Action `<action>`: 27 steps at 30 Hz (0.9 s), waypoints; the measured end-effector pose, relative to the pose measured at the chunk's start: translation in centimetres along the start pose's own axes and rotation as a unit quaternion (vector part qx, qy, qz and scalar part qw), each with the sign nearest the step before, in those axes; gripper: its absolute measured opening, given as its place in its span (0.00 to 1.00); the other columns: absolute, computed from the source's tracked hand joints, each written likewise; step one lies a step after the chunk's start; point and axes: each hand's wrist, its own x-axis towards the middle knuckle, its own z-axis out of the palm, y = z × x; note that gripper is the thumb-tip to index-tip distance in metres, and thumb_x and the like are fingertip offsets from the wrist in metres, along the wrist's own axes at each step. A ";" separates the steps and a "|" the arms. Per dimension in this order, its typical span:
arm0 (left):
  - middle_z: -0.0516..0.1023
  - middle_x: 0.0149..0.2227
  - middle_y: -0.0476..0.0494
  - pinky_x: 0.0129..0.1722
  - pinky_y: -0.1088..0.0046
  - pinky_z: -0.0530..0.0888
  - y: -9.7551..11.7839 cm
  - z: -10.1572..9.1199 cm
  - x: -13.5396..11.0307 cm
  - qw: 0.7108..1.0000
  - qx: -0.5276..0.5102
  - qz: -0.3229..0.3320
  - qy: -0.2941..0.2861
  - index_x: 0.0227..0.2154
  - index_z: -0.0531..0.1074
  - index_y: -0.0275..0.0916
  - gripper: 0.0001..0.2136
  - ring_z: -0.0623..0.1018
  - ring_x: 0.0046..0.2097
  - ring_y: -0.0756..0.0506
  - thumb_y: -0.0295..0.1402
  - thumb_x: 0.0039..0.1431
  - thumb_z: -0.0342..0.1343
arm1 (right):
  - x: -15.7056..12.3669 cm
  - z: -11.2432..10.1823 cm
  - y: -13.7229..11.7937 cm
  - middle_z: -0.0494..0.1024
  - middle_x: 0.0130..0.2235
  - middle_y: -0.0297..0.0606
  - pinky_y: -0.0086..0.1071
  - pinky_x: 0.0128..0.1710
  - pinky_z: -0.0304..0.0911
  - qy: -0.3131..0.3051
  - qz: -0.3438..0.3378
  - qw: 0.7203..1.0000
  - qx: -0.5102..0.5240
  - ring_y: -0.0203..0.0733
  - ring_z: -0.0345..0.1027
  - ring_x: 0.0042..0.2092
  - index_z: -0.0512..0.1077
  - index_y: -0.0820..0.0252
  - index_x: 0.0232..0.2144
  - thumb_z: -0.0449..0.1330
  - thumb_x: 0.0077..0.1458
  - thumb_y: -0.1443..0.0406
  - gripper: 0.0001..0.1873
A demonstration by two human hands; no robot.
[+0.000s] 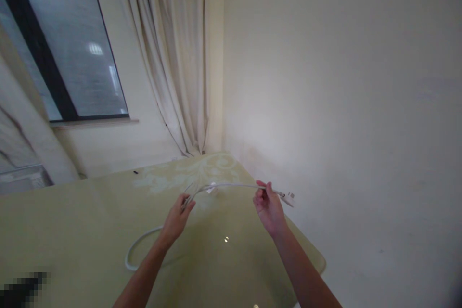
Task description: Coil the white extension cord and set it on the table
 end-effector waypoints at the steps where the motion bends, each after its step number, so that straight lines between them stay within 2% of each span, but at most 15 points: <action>1: 0.76 0.34 0.45 0.38 0.65 0.73 0.1 -0.4 0.1 1.000 -0.027 -0.003 0.014 0.43 0.67 0.41 0.20 0.77 0.37 0.42 0.53 0.61 0.47 | -0.2 -0.3 0.7 0.67 0.22 0.28 0.26 0.23 0.60 0.005 0.001 1.000 -0.014 0.30 0.59 0.23 0.80 0.60 0.38 0.69 0.56 0.48 0.21; 4: 0.72 0.29 0.51 0.28 0.71 0.69 0.6 -1.6 -0.2 0.995 -0.092 -0.019 0.041 0.42 0.67 0.42 0.26 0.72 0.28 0.47 0.61 0.59 0.47 | -0.5 -1.0 3.0 0.63 0.21 0.28 0.26 0.21 0.58 0.029 0.017 0.996 -0.078 0.31 0.57 0.22 0.77 0.59 0.32 0.66 0.57 0.44 0.24; 6: 0.70 0.27 0.52 0.25 0.73 0.66 1.2 -2.3 -0.7 0.989 -0.130 -0.042 0.053 0.39 0.67 0.41 0.29 0.68 0.25 0.49 0.64 0.60 0.42 | -0.6 -1.3 4.3 0.67 0.23 0.32 0.27 0.23 0.61 0.045 0.030 0.986 -0.155 0.34 0.61 0.25 0.75 0.58 0.27 0.65 0.54 0.41 0.27; 7: 0.70 0.26 0.52 0.24 0.74 0.65 1.5 -2.6 -1.0 0.985 -0.152 -0.056 0.058 0.37 0.68 0.40 0.30 0.67 0.25 0.50 0.65 0.61 0.41 | -0.5 -1.6 4.8 0.70 0.25 0.34 0.28 0.24 0.63 0.039 0.040 0.977 -0.204 0.35 0.64 0.27 0.74 0.58 0.26 0.65 0.52 0.39 0.28; 9: 0.69 0.24 0.52 0.23 0.75 0.62 2.2 -3.3 -1.5 0.975 -0.197 -0.080 0.068 0.36 0.70 0.38 0.32 0.66 0.23 0.51 0.66 0.60 0.43 | -0.6 -1.9 5.6 0.73 0.27 0.37 0.30 0.28 0.65 -0.011 0.062 0.949 -0.308 0.38 0.67 0.30 0.73 0.60 0.25 0.63 0.51 0.36 0.32; 11: 0.69 0.22 0.54 0.21 0.77 0.57 2.6 -3.8 -1.7 0.967 -0.228 -0.088 0.072 0.40 0.72 0.37 0.33 0.63 0.21 0.52 0.66 0.56 0.49 | -0.7 -2.2 6.0 0.72 0.24 0.35 0.31 0.29 0.64 -0.088 0.082 0.904 -0.409 0.38 0.67 0.28 0.71 0.60 0.25 0.57 0.55 0.36 0.33; 13: 0.69 0.21 0.55 0.20 0.77 0.55 2.7 -4.0 -1.8 0.966 -0.232 -0.082 0.072 0.45 0.72 0.36 0.34 0.60 0.20 0.53 0.66 0.55 0.51 | -1.1 -2.1 6.1 0.70 0.23 0.32 0.30 0.28 0.61 -0.146 0.086 0.853 -0.493 0.36 0.65 0.25 0.69 0.60 0.28 0.52 0.63 0.42 0.29; 16: 0.69 0.21 0.54 0.19 0.77 0.55 2.7 -3.8 -1.7 0.970 -0.219 -0.074 0.081 0.44 0.72 0.37 0.33 0.61 0.19 0.52 0.65 0.55 0.50 | -1.9 -1.2 6.0 0.74 0.28 0.34 0.30 0.32 0.62 -0.199 0.057 0.785 -0.584 0.38 0.68 0.28 0.69 0.60 0.41 0.48 0.68 0.57 0.15; 17: 0.69 0.21 0.54 0.18 0.77 0.56 2.8 -3.7 -1.6 0.971 -0.214 -0.069 0.086 0.43 0.72 0.37 0.33 0.61 0.18 0.52 0.65 0.56 0.50 | -2.3 -0.8 5.9 0.76 0.30 0.36 0.31 0.34 0.62 -0.215 0.048 0.763 -0.608 0.39 0.70 0.30 0.68 0.60 0.46 0.48 0.68 0.61 0.13; 19: 0.70 0.21 0.53 0.18 0.76 0.57 3.0 -3.3 -1.6 0.973 -0.206 -0.057 0.092 0.43 0.72 0.37 0.32 0.62 0.19 0.51 0.65 0.57 0.48 | -3.0 0.3 5.9 0.78 0.33 0.40 0.32 0.36 0.63 -0.250 0.039 0.711 -0.656 0.42 0.73 0.34 0.66 0.61 0.53 0.47 0.67 0.65 0.16; 21: 0.70 0.21 0.53 0.18 0.75 0.58 3.3 -3.1 -1.6 0.973 -0.203 -0.050 0.097 0.43 0.72 0.37 0.32 0.63 0.19 0.51 0.64 0.58 0.48 | -3.7 1.4 5.9 0.80 0.35 0.44 0.33 0.36 0.62 -0.269 0.041 0.656 -0.704 0.45 0.75 0.36 0.65 0.62 0.55 0.46 0.67 0.66 0.18; 23: 0.70 0.21 0.52 0.18 0.75 0.57 3.6 -2.9 -1.7 0.971 -0.204 -0.056 0.113 0.42 0.72 0.36 0.32 0.63 0.19 0.50 0.64 0.58 0.47 | -4.5 2.1 5.9 0.81 0.38 0.48 0.33 0.36 0.61 -0.263 0.038 0.614 -0.743 0.48 0.76 0.38 0.66 0.62 0.55 0.45 0.68 0.65 0.18; 27: 0.71 0.21 0.50 0.18 0.74 0.57 4.1 -2.5 -2.0 0.964 -0.207 -0.079 0.149 0.40 0.73 0.36 0.33 0.62 0.19 0.50 0.66 0.56 0.47 | -5.9 3.1 5.8 0.82 0.45 0.52 0.34 0.39 0.61 -0.255 0.015 0.571 -0.780 0.50 0.77 0.43 0.66 0.62 0.57 0.45 0.68 0.67 0.19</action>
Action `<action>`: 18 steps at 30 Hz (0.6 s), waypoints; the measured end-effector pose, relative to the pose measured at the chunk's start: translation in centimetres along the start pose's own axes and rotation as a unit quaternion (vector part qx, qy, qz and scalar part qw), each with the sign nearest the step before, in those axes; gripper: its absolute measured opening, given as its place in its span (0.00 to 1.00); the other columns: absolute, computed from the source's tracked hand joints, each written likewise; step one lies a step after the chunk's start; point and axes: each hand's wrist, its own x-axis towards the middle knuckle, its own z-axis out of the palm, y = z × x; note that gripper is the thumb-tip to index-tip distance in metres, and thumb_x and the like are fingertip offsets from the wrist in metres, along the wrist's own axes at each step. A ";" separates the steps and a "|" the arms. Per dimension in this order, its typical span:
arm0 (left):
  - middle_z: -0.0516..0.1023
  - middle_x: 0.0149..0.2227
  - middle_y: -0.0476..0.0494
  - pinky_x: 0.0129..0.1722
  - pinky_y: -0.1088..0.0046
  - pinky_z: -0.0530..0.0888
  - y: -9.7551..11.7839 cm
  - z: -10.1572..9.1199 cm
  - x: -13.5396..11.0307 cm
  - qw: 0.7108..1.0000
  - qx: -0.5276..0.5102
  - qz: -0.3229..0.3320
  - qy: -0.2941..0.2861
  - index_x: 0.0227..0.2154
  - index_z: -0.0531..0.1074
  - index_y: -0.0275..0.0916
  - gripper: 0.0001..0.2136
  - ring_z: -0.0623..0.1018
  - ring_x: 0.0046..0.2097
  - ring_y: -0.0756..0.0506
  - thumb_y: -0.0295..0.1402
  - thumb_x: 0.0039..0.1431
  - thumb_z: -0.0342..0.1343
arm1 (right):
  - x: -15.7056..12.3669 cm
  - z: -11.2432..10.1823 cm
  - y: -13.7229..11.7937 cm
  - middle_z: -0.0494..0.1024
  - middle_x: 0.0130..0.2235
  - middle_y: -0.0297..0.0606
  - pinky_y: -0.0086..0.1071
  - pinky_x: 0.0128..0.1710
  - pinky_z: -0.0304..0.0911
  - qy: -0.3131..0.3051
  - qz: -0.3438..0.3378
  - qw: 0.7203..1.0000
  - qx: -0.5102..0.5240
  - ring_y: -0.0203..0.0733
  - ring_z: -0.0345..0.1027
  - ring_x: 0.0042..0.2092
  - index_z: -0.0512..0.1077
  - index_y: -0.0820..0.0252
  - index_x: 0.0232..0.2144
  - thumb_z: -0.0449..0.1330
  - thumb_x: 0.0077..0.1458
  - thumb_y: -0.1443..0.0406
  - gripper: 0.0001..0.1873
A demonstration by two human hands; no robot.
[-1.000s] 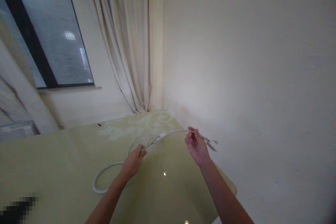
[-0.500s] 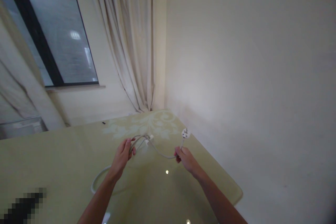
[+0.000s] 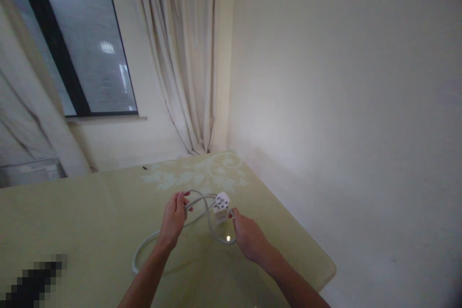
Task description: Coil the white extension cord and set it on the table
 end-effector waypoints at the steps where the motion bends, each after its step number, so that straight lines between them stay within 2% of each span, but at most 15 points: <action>1: 0.72 0.21 0.50 0.18 0.74 0.57 0.1 0.2 -0.2 1.000 -0.002 0.000 0.003 0.38 0.73 0.37 0.33 0.62 0.18 0.50 0.66 0.56 0.47 | -0.2 0.1 -0.2 0.82 0.46 0.53 0.34 0.39 0.61 -0.008 -0.008 1.000 -0.014 0.50 0.77 0.43 0.65 0.62 0.58 0.46 0.66 0.68 0.20; 5: 0.72 0.21 0.50 0.16 0.75 0.58 0.4 0.9 -1.0 0.999 -0.030 0.005 0.009 0.36 0.72 0.38 0.30 0.62 0.18 0.51 0.65 0.58 0.48 | 0.1 0.6 -0.7 0.82 0.44 0.53 0.35 0.40 0.62 -0.052 -0.019 0.998 -0.011 0.51 0.76 0.42 0.66 0.62 0.60 0.52 0.60 0.71 0.25; 9: 0.68 0.18 0.56 0.14 0.77 0.57 0.9 1.0 -2.1 0.998 -0.059 0.019 0.011 0.42 0.70 0.40 0.26 0.62 0.15 0.51 0.60 0.63 0.47 | 2.1 2.2 -0.6 0.80 0.43 0.49 0.33 0.40 0.63 -0.082 -0.024 0.989 0.122 0.47 0.74 0.42 0.73 0.63 0.50 0.53 0.57 0.71 0.19; 12: 0.67 0.17 0.58 0.13 0.78 0.58 1.3 0.4 -2.9 0.996 -0.083 0.027 -0.012 0.46 0.68 0.41 0.24 0.62 0.13 0.52 0.57 0.66 0.45 | 3.3 4.5 -0.9 0.76 0.34 0.39 0.30 0.33 0.61 -0.107 0.019 0.953 0.282 0.40 0.69 0.33 0.74 0.60 0.44 0.52 0.61 0.67 0.13; 14: 0.66 0.16 0.59 0.13 0.79 0.58 1.4 -0.1 -3.3 0.995 -0.097 0.009 -0.030 0.44 0.67 0.42 0.23 0.62 0.14 0.52 0.58 0.67 0.44 | 3.6 6.2 -1.3 0.71 0.27 0.33 0.28 0.28 0.57 -0.093 0.045 0.920 0.379 0.37 0.63 0.27 0.73 0.58 0.40 0.52 0.65 0.60 0.12; 18: 0.64 0.14 0.59 0.13 0.80 0.56 1.3 -1.1 -3.5 0.990 -0.094 -0.058 -0.085 0.40 0.68 0.42 0.25 0.61 0.13 0.52 0.61 0.65 0.43 | 4.0 8.4 -2.6 0.67 0.24 0.31 0.28 0.26 0.53 -0.047 0.022 0.862 0.504 0.34 0.57 0.24 0.68 0.56 0.30 0.54 0.63 0.43 0.24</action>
